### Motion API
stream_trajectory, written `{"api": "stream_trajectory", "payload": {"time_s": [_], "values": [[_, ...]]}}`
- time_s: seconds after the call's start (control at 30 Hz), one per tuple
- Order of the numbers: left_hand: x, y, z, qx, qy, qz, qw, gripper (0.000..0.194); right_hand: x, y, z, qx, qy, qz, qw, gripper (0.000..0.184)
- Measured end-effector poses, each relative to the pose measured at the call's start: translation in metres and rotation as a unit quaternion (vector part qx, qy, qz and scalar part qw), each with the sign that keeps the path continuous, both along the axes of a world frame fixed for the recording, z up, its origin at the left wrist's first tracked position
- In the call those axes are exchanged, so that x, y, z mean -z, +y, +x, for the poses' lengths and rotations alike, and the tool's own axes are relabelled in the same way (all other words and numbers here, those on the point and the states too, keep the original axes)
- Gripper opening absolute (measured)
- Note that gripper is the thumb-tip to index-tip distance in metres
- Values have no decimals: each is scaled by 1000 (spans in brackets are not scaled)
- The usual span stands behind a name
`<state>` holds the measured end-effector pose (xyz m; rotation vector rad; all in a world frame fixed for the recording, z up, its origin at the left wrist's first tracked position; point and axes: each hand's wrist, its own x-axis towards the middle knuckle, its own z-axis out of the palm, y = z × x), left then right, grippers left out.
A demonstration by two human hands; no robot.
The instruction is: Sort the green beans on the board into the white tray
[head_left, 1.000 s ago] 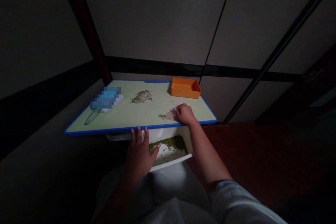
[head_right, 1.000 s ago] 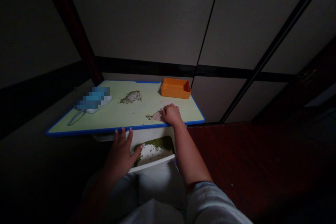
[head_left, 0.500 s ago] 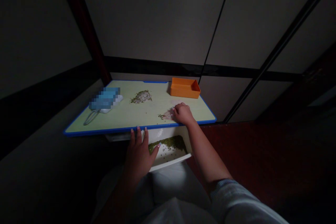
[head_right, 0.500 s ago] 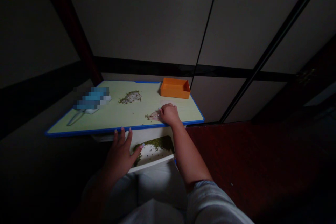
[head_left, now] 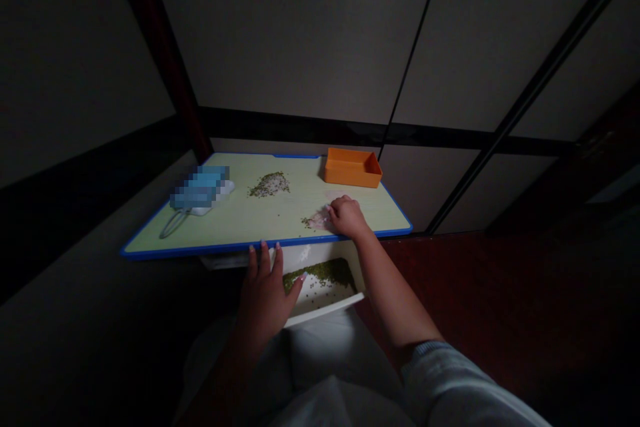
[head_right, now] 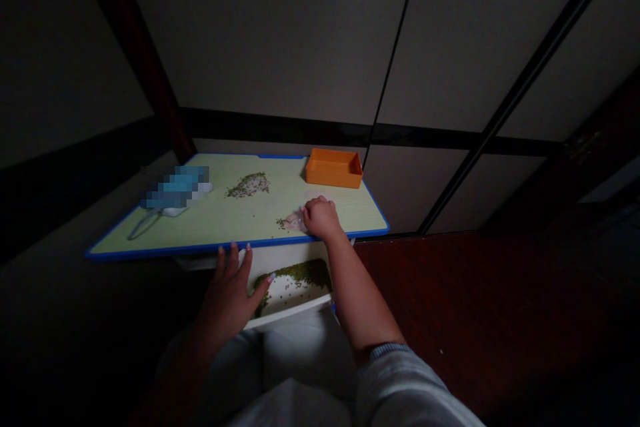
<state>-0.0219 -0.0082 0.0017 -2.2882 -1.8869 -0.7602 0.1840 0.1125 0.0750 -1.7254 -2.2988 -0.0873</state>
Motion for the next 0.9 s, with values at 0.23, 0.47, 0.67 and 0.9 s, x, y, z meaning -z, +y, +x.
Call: {"api": "stream_trajectory", "payload": {"time_s": [0.23,0.47,0.67,0.9], "values": [[1,1,-1,2,1,8,1000,74,3,1,0,22,-10,10,1000,31],[-1,1,-1,-3,-1,2,1000,74,4,2,1,63,-3,-4,998,31],[2,1,-1,-1,-8,2,1000,75,1,1,-4,52,0,-1,999,31],[0,1,-1,-2,-13,1,1000,74,2,0,-8,-2,4,4,1000,31]]}}
